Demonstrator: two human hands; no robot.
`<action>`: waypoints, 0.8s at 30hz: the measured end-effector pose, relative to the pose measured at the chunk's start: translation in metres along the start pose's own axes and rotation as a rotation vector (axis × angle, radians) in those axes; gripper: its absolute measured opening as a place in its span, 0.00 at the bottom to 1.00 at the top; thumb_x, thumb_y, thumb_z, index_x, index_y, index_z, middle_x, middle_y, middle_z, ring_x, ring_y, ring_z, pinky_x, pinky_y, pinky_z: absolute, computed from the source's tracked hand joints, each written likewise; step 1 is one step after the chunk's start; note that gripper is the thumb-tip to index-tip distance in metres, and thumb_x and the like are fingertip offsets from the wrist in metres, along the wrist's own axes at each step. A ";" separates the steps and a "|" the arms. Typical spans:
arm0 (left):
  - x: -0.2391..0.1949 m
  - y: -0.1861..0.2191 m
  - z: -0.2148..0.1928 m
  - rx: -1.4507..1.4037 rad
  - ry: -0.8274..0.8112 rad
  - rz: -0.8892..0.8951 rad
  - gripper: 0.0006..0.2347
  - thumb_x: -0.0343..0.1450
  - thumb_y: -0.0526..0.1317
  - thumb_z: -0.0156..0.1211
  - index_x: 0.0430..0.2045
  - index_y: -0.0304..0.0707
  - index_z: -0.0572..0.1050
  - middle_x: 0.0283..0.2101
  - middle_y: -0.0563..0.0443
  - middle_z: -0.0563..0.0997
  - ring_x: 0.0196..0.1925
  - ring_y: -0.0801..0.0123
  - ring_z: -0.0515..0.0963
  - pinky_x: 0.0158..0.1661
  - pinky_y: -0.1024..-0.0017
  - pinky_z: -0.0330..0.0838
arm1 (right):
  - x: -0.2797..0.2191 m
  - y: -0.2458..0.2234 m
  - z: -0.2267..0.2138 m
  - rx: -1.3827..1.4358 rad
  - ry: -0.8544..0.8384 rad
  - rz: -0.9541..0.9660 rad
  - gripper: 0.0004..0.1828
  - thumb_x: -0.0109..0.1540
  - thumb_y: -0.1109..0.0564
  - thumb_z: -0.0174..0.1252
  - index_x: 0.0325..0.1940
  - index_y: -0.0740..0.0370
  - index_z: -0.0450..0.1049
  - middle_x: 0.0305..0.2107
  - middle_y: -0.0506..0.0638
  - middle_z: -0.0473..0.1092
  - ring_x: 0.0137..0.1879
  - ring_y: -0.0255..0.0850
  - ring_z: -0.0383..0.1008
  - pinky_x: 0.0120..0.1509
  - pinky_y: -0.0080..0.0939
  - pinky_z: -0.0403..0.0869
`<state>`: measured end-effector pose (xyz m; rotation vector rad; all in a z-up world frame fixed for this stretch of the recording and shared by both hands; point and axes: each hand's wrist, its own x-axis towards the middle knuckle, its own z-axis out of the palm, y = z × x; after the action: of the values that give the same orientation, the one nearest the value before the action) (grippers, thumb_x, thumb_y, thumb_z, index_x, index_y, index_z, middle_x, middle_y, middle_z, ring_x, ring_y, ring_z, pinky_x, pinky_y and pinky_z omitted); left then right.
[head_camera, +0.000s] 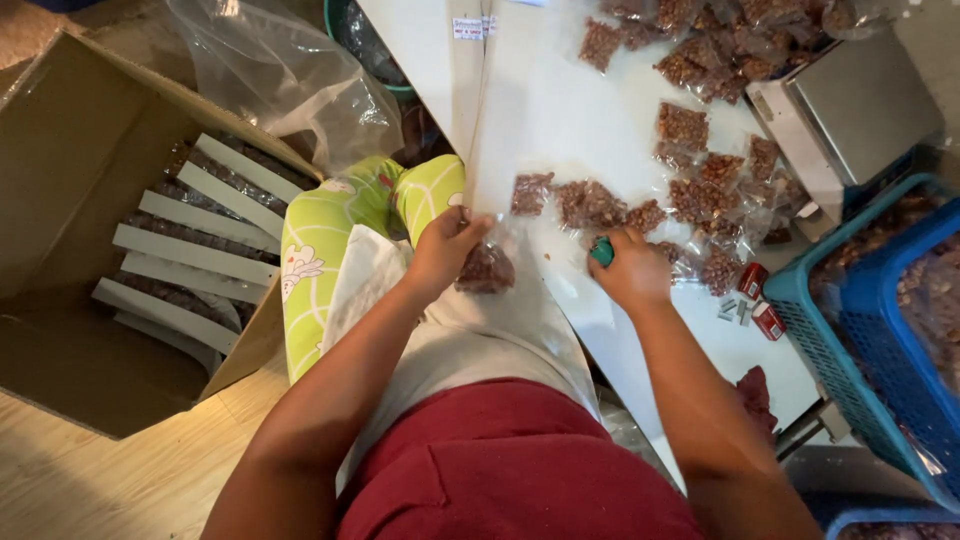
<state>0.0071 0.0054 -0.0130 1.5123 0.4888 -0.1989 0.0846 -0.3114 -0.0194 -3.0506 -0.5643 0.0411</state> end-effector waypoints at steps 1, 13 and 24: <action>0.007 -0.007 -0.001 0.053 0.015 0.045 0.15 0.72 0.52 0.65 0.40 0.39 0.77 0.30 0.42 0.83 0.41 0.55 0.83 0.48 0.58 0.74 | 0.002 0.003 0.007 0.011 0.079 0.008 0.22 0.55 0.40 0.65 0.48 0.51 0.79 0.41 0.50 0.75 0.40 0.60 0.81 0.48 0.60 0.79; 0.027 -0.007 0.025 -0.249 -0.004 0.171 0.13 0.74 0.46 0.64 0.48 0.40 0.77 0.41 0.44 0.83 0.45 0.63 0.80 0.45 0.64 0.75 | 0.042 -0.089 -0.119 1.110 -0.249 -0.013 0.12 0.52 0.63 0.66 0.39 0.62 0.80 0.19 0.52 0.73 0.28 0.37 0.75 0.38 0.36 0.75; 0.005 0.016 0.032 -0.176 0.019 0.297 0.18 0.78 0.53 0.56 0.55 0.42 0.78 0.53 0.42 0.82 0.63 0.53 0.76 0.66 0.54 0.65 | 0.064 -0.114 -0.096 1.068 -0.070 0.168 0.10 0.57 0.54 0.74 0.39 0.56 0.81 0.20 0.49 0.74 0.28 0.35 0.76 0.36 0.32 0.75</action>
<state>0.0243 -0.0237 -0.0010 1.3956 0.2835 0.0878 0.1072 -0.1852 0.0804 -2.0387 -0.1710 0.3322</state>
